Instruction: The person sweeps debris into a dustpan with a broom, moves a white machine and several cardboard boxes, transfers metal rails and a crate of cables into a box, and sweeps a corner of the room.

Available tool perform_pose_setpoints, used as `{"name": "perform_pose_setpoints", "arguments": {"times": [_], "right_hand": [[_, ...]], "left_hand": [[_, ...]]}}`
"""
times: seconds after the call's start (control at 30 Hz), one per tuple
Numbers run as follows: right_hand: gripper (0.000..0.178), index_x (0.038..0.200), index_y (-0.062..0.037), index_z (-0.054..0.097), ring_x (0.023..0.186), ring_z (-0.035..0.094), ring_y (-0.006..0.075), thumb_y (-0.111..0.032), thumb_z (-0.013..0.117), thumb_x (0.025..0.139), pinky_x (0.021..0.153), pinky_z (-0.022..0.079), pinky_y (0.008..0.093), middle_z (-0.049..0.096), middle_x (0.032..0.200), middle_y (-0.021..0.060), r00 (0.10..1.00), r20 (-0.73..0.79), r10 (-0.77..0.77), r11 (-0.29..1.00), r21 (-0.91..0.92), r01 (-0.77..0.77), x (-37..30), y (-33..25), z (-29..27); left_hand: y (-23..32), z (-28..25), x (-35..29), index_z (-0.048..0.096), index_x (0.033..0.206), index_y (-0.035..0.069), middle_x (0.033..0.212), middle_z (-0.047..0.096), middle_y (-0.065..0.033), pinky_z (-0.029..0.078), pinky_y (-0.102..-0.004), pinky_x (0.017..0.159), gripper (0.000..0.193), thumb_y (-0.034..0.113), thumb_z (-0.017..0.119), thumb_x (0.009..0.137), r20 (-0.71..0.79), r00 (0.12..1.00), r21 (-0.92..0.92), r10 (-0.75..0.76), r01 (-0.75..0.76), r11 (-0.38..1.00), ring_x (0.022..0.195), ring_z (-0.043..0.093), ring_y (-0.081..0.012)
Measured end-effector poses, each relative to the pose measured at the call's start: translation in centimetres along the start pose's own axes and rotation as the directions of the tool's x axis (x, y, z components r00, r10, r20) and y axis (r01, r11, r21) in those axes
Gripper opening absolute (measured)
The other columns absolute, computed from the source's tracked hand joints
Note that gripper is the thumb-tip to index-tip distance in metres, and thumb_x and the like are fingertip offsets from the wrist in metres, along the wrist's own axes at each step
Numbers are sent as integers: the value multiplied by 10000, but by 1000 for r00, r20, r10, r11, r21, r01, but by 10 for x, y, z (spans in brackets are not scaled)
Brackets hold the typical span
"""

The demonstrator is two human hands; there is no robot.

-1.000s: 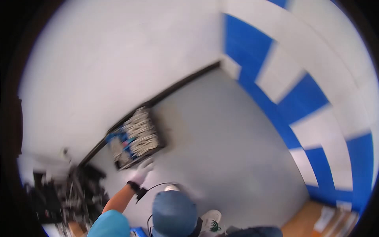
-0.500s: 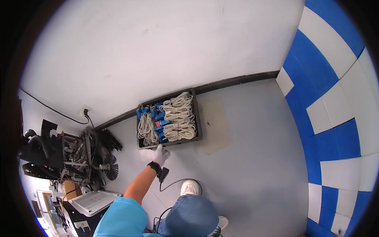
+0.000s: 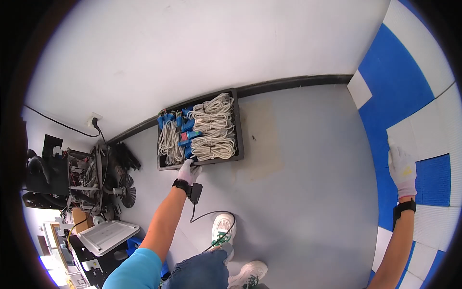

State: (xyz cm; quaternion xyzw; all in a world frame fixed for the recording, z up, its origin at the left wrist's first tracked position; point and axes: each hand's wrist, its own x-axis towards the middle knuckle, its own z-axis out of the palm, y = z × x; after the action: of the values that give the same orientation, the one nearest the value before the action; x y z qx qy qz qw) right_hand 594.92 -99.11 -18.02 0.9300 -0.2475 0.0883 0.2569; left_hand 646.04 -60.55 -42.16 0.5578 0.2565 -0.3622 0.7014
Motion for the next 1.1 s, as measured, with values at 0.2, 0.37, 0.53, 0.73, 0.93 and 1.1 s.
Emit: {"name": "perform_pose_setpoints", "arguments": {"times": [0.2,0.37,0.53,0.73,0.93,1.1], "right_hand": [[360,1082,-85,508,601,548,288,-43,552,727,530,443,385,534,664,114,972,235,20,948,304,-93,-32,-62,3],[323,1042,-101,517,654,566,278,-69,558,724,562,453,393,563,725,106,929,365,-62,868,479,-130,-17,-128,23],[304,1052,-113,515,735,571,281,-133,538,750,640,459,398,583,789,90,883,447,-143,767,614,-186,80,-195,38],[333,1099,-91,498,961,533,293,-240,497,802,823,423,375,572,1020,135,756,596,-269,497,759,-421,122,-336,62],[332,1063,-44,485,937,528,332,-213,552,785,817,419,382,546,1008,191,683,713,162,216,649,-729,146,-422,92],[390,1136,-87,491,943,511,341,-234,563,783,821,416,390,504,1043,186,599,769,224,52,605,-795,152,-438,89]], "left_hand": [[-4,7,1,533,832,23,750,546,-86,510,-344,611,135,128,547,749,-54,997,-12,48,-49,999,685,549,-206],[-16,9,-41,526,791,5,681,517,-73,513,-318,576,129,125,553,750,-129,991,-44,38,-44,998,587,509,-173],[-45,-14,-71,529,798,11,627,479,-70,519,-354,601,130,137,547,779,-145,978,-112,-149,134,985,551,492,-190],[-16,-89,-110,522,963,-34,910,595,-196,514,-332,632,316,266,483,872,108,962,529,-250,157,834,749,609,-254],[56,-164,-37,458,1159,-40,1068,537,-137,380,-295,867,375,164,490,846,-168,770,634,615,-393,666,966,502,-199],[66,-142,-7,511,1051,-48,880,584,-82,455,-263,648,292,113,547,810,-133,901,587,413,-263,765,723,544,-128]]}}
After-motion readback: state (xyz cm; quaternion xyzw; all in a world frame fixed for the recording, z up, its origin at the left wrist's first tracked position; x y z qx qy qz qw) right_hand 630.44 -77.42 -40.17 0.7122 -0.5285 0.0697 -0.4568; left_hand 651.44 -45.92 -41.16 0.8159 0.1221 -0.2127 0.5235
